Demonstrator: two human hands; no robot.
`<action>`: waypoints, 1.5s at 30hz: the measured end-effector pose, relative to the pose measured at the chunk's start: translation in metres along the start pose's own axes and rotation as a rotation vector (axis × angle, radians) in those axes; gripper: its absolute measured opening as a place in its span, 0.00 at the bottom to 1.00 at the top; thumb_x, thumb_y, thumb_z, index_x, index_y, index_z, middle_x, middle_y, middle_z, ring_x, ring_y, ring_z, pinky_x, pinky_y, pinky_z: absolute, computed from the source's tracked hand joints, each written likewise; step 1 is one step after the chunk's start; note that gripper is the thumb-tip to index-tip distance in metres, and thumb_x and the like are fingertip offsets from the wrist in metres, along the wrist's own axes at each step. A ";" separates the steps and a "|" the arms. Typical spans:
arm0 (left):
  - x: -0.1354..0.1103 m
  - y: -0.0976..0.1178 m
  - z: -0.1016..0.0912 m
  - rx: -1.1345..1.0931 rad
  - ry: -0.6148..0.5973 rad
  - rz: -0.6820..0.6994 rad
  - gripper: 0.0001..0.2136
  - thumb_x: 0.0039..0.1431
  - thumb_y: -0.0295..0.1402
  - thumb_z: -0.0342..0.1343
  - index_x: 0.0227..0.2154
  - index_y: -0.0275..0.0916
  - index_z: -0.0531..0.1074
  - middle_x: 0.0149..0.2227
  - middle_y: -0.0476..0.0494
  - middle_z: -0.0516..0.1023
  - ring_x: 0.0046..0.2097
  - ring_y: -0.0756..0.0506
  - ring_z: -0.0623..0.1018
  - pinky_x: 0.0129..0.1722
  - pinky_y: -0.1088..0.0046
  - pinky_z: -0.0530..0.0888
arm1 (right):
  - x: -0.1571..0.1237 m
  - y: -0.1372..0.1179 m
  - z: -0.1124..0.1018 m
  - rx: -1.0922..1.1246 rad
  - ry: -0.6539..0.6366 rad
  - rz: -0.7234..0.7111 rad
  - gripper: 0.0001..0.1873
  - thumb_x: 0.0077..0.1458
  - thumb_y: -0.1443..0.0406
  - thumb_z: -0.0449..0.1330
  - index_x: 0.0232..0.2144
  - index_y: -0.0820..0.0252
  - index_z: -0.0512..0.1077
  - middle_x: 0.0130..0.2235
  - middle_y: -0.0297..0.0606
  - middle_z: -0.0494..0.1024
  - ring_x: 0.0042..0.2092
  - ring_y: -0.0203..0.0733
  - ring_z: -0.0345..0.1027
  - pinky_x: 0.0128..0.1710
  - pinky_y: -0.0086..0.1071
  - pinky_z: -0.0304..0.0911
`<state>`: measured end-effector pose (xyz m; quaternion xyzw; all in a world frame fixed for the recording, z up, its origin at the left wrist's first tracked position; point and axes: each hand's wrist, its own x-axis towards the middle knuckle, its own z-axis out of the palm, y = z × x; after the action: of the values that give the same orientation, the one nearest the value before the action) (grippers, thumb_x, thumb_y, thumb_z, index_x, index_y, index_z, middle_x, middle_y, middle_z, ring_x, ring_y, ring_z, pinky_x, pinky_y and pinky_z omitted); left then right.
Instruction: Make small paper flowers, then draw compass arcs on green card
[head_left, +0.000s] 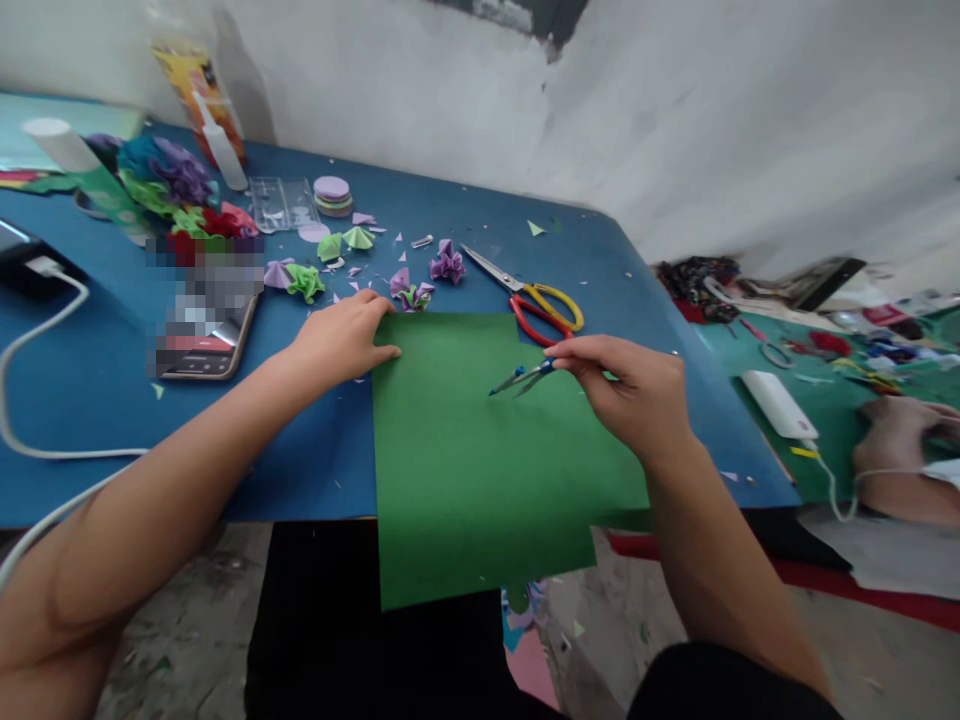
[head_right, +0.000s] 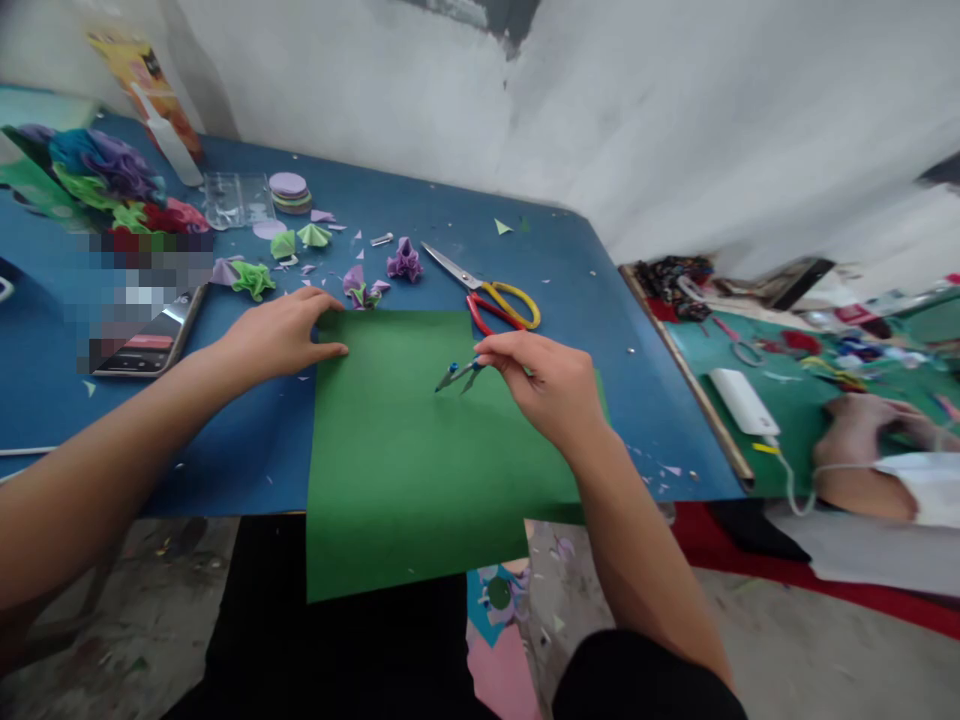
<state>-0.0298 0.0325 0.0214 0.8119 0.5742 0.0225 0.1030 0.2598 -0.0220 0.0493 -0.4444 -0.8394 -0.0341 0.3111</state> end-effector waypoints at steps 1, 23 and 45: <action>0.000 0.000 0.000 0.000 -0.002 -0.001 0.23 0.58 0.42 0.55 0.54 0.38 0.64 0.59 0.40 0.64 0.51 0.39 0.74 0.46 0.66 0.71 | 0.000 0.000 0.000 0.005 -0.002 -0.016 0.07 0.58 0.68 0.58 0.35 0.49 0.75 0.34 0.31 0.82 0.36 0.40 0.77 0.36 0.33 0.70; 0.000 0.000 0.000 0.026 0.012 0.007 0.22 0.59 0.42 0.54 0.53 0.37 0.65 0.58 0.39 0.66 0.49 0.39 0.74 0.45 0.65 0.72 | 0.003 -0.004 -0.002 -0.016 -0.035 -0.063 0.09 0.59 0.69 0.57 0.37 0.48 0.75 0.34 0.30 0.82 0.36 0.39 0.77 0.37 0.33 0.72; 0.000 0.000 0.000 0.018 0.003 0.003 0.23 0.58 0.42 0.55 0.55 0.39 0.64 0.59 0.40 0.65 0.51 0.39 0.73 0.46 0.65 0.71 | 0.004 -0.004 -0.003 -0.042 -0.068 -0.024 0.09 0.60 0.66 0.56 0.37 0.47 0.75 0.34 0.30 0.82 0.37 0.41 0.77 0.36 0.35 0.71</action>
<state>-0.0299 0.0329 0.0209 0.8136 0.5734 0.0185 0.0949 0.2561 -0.0227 0.0546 -0.4417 -0.8538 -0.0403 0.2724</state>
